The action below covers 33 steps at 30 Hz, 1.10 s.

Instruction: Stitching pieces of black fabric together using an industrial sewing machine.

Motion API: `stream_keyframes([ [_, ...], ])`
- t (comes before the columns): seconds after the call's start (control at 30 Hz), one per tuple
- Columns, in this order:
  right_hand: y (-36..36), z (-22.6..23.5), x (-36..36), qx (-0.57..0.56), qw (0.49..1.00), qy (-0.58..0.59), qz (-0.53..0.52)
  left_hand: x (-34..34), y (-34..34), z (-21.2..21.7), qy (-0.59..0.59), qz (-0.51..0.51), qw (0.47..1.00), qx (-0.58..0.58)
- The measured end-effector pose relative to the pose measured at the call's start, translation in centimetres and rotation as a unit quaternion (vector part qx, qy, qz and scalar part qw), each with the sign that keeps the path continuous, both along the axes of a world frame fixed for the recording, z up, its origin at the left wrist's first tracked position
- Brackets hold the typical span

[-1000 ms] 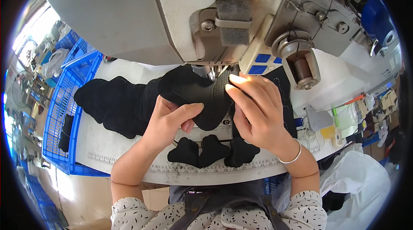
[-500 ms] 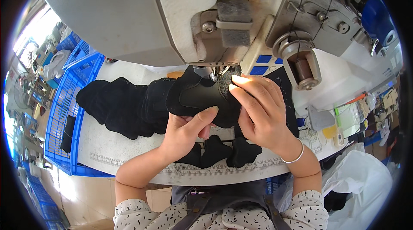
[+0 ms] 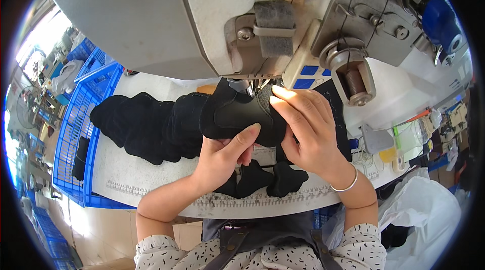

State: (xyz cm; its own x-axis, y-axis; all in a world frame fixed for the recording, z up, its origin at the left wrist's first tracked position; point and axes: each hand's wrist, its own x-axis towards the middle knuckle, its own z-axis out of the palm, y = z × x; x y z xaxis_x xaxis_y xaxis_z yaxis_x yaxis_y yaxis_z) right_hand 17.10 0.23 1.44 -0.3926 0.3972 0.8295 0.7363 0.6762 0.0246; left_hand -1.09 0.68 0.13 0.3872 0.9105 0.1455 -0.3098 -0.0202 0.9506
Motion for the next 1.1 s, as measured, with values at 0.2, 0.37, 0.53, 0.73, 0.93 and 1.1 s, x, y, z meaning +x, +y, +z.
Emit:
stream_keyframes([
  [0.2, 0.3, -0.2, 0.0, -0.015, 1.0, -0.004, -0.008, 0.1, 0.7, 0.4, 0.007, 0.011, 1.0, 0.02],
  [0.37, 0.3, -0.2, 0.0, -0.018, 0.999, -0.014, -0.025, -0.1, 1.1, 0.6, 0.02, 0.005, 1.0, 0.005],
  [0.53, 0.1, -0.1, 0.0, -0.013, 1.0, -0.009, -0.023, -0.1, 1.0, 0.8, 0.027, 0.004, 1.0, 0.003],
  [0.73, 0.5, -0.6, -0.3, -0.01, 1.0, -0.001, -0.017, -0.3, 1.3, 1.0, -0.01, 0.08, 0.996, -0.029],
  [0.93, 0.2, 0.0, 0.3, -0.002, 1.0, 0.001, -0.013, -3.5, 4.0, 2.0, 0.081, 0.213, 0.971, 0.077],
  [1.1, -0.8, 1.3, 1.2, -0.017, 0.999, 0.031, -0.012, -9.9, 4.7, -0.4, 0.196, 0.272, 0.941, 0.045],
])
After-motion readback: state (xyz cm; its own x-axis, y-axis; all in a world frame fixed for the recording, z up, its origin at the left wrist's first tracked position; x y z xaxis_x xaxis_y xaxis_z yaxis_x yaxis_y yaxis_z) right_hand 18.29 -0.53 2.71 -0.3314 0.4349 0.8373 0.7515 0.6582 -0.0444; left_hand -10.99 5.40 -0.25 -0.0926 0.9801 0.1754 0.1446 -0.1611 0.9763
